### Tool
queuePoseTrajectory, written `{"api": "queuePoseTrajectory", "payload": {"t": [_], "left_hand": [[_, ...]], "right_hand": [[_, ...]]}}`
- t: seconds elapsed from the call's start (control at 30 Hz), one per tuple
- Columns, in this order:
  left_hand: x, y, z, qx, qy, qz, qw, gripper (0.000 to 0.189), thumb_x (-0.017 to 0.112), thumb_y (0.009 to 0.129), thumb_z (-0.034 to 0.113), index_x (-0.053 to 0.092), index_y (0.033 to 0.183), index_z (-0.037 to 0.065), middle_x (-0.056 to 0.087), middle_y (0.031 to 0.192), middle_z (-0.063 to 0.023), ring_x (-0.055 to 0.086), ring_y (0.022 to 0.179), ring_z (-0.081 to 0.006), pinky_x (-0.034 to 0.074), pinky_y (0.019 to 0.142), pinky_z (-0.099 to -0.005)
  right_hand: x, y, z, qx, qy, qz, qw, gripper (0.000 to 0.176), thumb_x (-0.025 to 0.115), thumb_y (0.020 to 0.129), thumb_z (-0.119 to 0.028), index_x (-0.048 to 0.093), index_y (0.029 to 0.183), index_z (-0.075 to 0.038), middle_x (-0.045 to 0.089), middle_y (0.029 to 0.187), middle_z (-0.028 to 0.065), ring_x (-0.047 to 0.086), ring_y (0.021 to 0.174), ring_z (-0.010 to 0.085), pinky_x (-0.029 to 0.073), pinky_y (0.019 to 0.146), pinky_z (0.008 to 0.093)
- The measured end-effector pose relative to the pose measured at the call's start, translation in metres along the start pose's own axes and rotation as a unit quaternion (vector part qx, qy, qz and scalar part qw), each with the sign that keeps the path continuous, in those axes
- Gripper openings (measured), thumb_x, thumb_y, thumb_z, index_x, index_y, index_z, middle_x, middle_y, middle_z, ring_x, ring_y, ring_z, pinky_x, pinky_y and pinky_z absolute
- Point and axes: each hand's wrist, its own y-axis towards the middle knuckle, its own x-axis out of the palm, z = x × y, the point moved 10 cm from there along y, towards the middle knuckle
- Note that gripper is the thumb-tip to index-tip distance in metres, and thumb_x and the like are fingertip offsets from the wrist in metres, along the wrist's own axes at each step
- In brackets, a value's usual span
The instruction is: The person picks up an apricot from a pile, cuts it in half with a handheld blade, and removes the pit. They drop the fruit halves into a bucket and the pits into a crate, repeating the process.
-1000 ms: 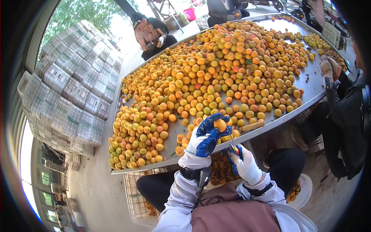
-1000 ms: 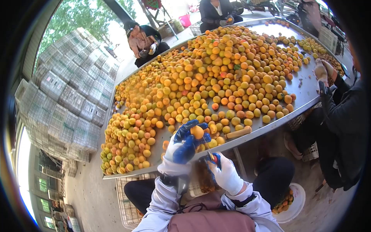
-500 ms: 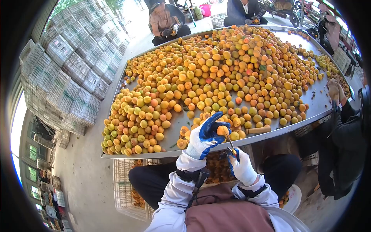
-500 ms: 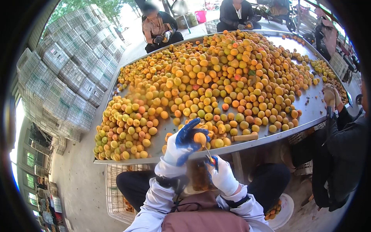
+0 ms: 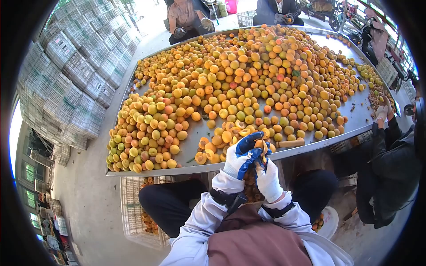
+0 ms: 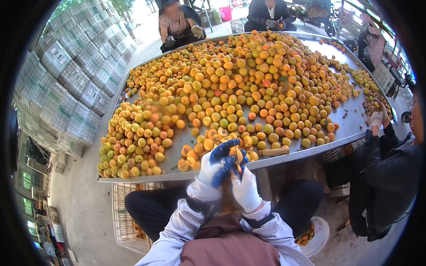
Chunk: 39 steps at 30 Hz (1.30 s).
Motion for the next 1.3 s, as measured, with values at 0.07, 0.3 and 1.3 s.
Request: {"api": "queuePoseTrajectory", "payload": {"t": [0.07, 0.3, 1.3], "left_hand": [[-0.001, 0.000, -0.004, -0.018, 0.030, -0.004, 0.999, 0.048, 0.063, 0.101, 0.020, 0.052, 0.139, -0.006, 0.069, 0.118, -0.0173, 0.067, 0.103, -0.0220, 0.054, 0.090, -0.0324], [-0.026, -0.007, -0.037, -0.052, 0.045, 0.001, 0.998, 0.043, 0.062, 0.102, 0.031, 0.063, 0.127, -0.004, 0.072, 0.108, -0.0085, 0.066, 0.095, -0.0146, 0.053, 0.087, -0.0274], [-0.015, -0.024, 0.043, -0.034, 0.228, -0.080, 0.970, 0.047, 0.068, 0.096, 0.008, 0.052, 0.138, -0.005, 0.068, 0.122, -0.0131, 0.066, 0.114, -0.0199, 0.052, 0.100, -0.0331]], "right_hand": [[0.001, -0.002, 0.011, 0.020, 0.016, 0.003, 1.000, 0.018, 0.060, 0.100, -0.013, 0.065, 0.109, 0.001, 0.069, 0.088, 0.0209, 0.068, 0.081, 0.0382, 0.052, 0.071, 0.0398], [0.012, -0.003, 0.019, 0.072, 0.119, -0.007, 0.990, 0.020, 0.055, 0.103, -0.014, 0.065, 0.109, 0.001, 0.069, 0.089, 0.0083, 0.060, 0.083, 0.0144, 0.050, 0.075, 0.0323], [0.035, -0.007, -0.022, 0.001, 0.033, -0.171, 0.985, 0.014, 0.059, 0.097, -0.007, 0.066, 0.103, 0.003, 0.068, 0.082, 0.0192, 0.065, 0.073, 0.0239, 0.051, 0.069, 0.0384]]}}
